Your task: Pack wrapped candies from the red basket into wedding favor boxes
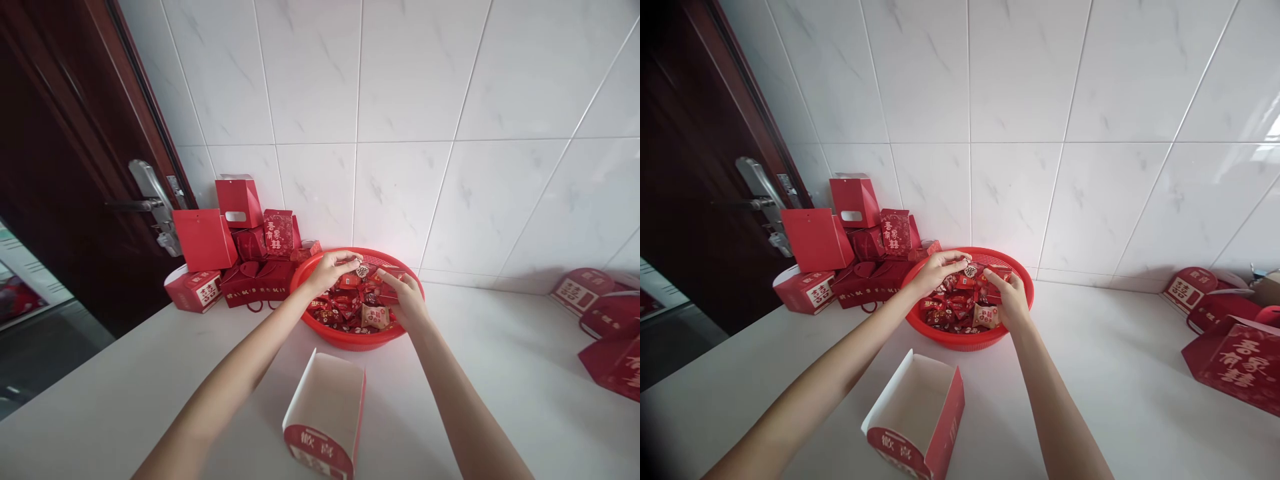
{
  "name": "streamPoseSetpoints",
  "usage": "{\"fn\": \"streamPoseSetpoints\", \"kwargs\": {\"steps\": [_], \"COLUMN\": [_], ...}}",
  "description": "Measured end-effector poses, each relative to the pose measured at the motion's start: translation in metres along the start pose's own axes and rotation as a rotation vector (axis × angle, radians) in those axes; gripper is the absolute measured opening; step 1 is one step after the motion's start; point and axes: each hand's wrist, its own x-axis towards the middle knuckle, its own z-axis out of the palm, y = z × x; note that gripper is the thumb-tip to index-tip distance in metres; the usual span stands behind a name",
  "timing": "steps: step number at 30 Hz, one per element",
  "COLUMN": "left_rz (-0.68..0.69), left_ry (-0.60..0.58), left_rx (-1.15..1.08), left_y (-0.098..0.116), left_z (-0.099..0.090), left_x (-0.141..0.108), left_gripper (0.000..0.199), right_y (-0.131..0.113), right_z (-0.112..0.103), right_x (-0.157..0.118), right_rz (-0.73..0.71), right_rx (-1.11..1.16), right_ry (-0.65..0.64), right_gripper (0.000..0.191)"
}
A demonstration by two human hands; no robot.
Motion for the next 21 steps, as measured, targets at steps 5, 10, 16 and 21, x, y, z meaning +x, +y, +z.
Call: {"fn": "streamPoseSetpoints", "kwargs": {"steps": [5,10,16,21], "left_rz": [-0.008,-0.072,-0.096,-0.190], "left_ry": [0.084,0.080,0.052,-0.042], "left_rx": [-0.003,0.028,-0.002,-0.050], "left_y": [0.005,0.004,0.006,0.000], "left_z": [0.002,0.003,0.006,0.007], "left_x": [-0.019,-0.033,-0.041,-0.040], "left_gripper": [0.033,0.034,0.036,0.043], "right_y": [-0.002,-0.003,-0.004,-0.004], "right_z": [-0.001,0.001,0.006,0.005], "right_x": [-0.003,-0.005,-0.007,-0.006], "right_rz": [0.035,0.032,0.048,0.026], "right_rx": [-0.107,-0.125,-0.184,-0.200], "right_ry": [-0.112,-0.094,-0.011,-0.010], "right_gripper": [0.037,0.037,0.031,0.031]}}
